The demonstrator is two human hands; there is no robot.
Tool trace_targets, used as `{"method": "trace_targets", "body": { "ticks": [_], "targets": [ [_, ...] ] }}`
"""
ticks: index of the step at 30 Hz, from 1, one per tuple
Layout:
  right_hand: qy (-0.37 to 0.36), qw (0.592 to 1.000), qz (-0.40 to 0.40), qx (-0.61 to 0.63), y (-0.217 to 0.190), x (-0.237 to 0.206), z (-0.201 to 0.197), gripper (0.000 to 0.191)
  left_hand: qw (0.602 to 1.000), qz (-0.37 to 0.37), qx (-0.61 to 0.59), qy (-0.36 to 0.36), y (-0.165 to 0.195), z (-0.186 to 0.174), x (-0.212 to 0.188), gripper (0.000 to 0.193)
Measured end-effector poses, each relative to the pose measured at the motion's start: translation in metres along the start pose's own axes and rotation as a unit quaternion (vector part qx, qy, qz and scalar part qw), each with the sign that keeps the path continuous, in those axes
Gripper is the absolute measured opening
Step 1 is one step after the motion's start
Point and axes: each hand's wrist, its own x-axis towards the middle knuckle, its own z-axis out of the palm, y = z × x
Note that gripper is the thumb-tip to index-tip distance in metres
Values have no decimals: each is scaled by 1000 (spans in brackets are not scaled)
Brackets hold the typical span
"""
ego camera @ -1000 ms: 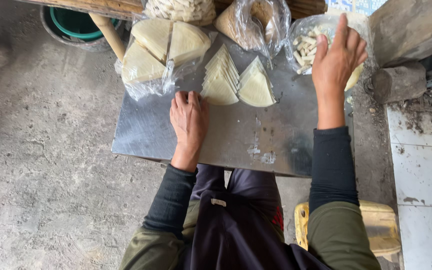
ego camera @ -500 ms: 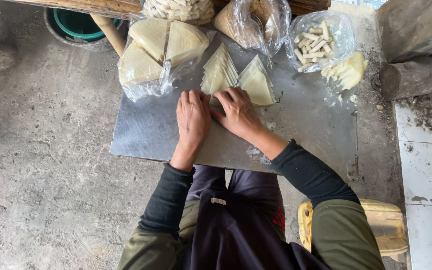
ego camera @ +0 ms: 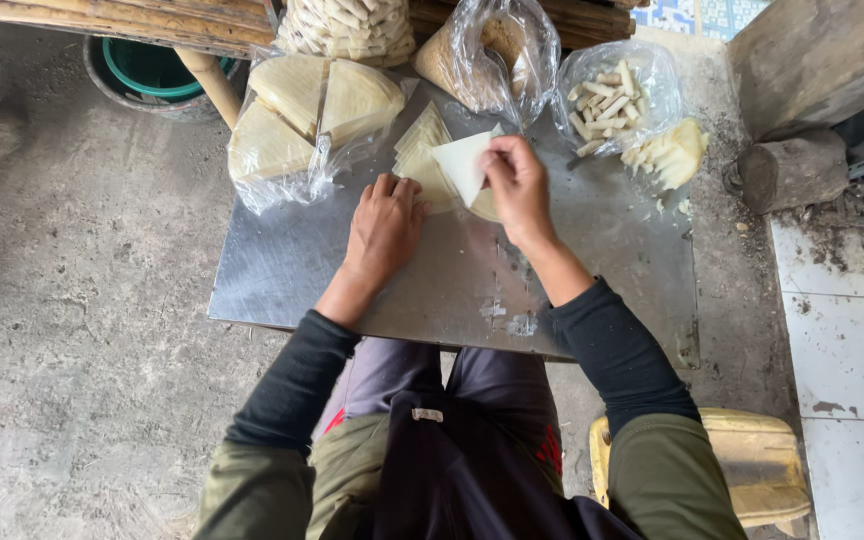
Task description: The person folds triangular wrappers, scoops a granular filling into each, adds a cylindrical filling, and folds them into sealed packets. The person repeats this process for multiple units on a metal table.
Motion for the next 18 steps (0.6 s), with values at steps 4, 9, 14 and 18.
{"method": "trace_targets", "body": {
  "ticks": [4,9,14,18],
  "targets": [
    [36,979,73,188,-9,15,-27,6,997,10,-15,-75,-16,-4,23,17],
    [50,981,-95,-164,-40,9,-42,6,993,8,-115,12,-17,-3,36,16],
    [-97,816,-336,-461,-62,-29,-8,17,853,-232,-402,-239,-13,-5,32,33],
    [-207,759,-333,-520,-75,-63,20,16,812,-269,-437,-277,-13,-11,32,34]
  ]
}}
